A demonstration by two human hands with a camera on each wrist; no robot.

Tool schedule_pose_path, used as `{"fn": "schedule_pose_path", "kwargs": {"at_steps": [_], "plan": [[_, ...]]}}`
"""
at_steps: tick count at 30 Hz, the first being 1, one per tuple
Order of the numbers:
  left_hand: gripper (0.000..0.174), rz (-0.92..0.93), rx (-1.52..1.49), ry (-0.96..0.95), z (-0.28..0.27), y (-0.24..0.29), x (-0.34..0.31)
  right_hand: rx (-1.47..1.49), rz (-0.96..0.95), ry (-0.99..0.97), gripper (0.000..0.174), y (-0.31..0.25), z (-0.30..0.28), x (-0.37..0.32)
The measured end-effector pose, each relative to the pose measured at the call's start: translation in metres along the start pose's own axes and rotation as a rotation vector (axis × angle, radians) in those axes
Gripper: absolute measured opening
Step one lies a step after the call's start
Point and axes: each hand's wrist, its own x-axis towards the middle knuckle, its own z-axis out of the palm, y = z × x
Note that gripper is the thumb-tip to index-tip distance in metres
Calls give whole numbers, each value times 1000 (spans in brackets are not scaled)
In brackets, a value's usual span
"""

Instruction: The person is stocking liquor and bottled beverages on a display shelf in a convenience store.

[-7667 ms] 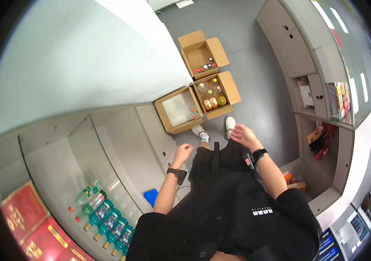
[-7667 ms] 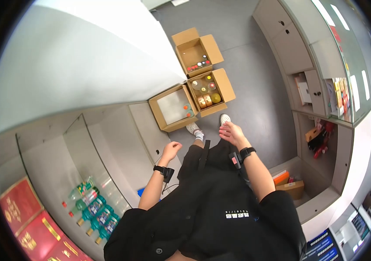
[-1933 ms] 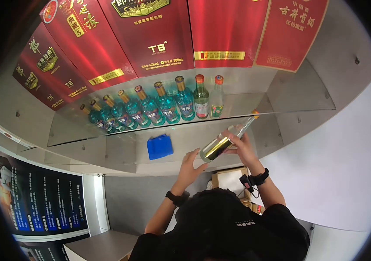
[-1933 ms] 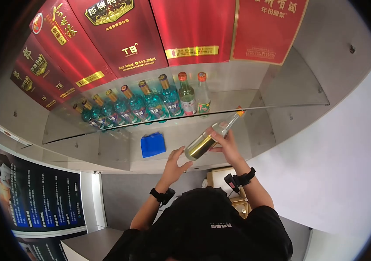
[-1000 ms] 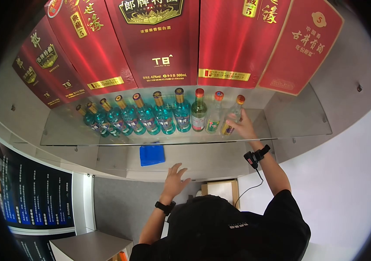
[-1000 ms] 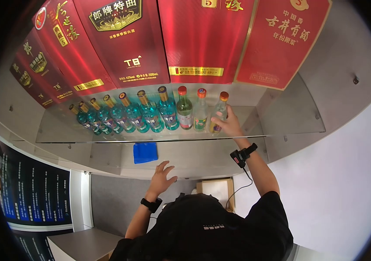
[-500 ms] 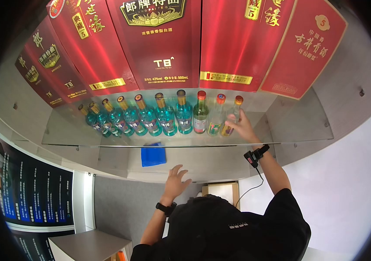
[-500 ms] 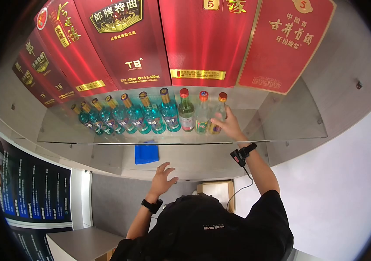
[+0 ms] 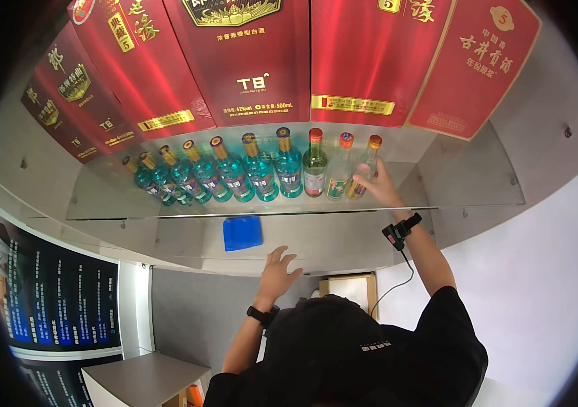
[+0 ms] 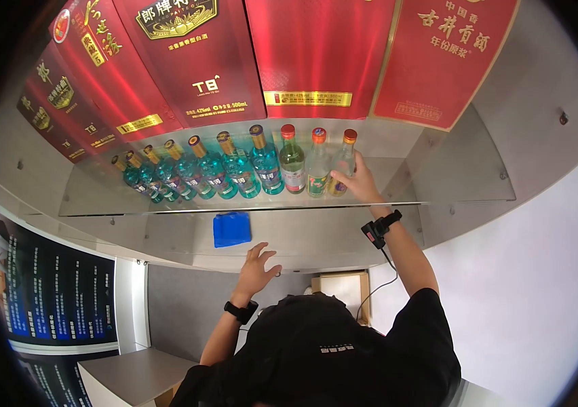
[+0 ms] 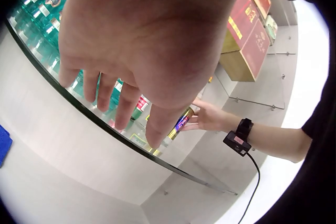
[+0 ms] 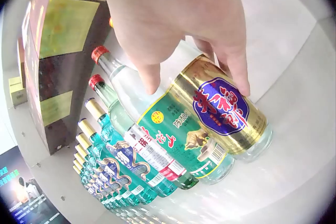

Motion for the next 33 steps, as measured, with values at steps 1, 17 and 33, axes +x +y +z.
{"fn": "schedule_pose_path", "kwargs": {"at_steps": [1,17,33], "plan": [[38,8,-3,3,0,-1,0,-23,6,10,76,-4,0,-2],[23,-418,-481,100,-36,-127,-100,53,269,321,85,54,43,-122],[27,-342,-409,-282,-57,-244,-185,183,602,675,56,-4,158,-324]]}}
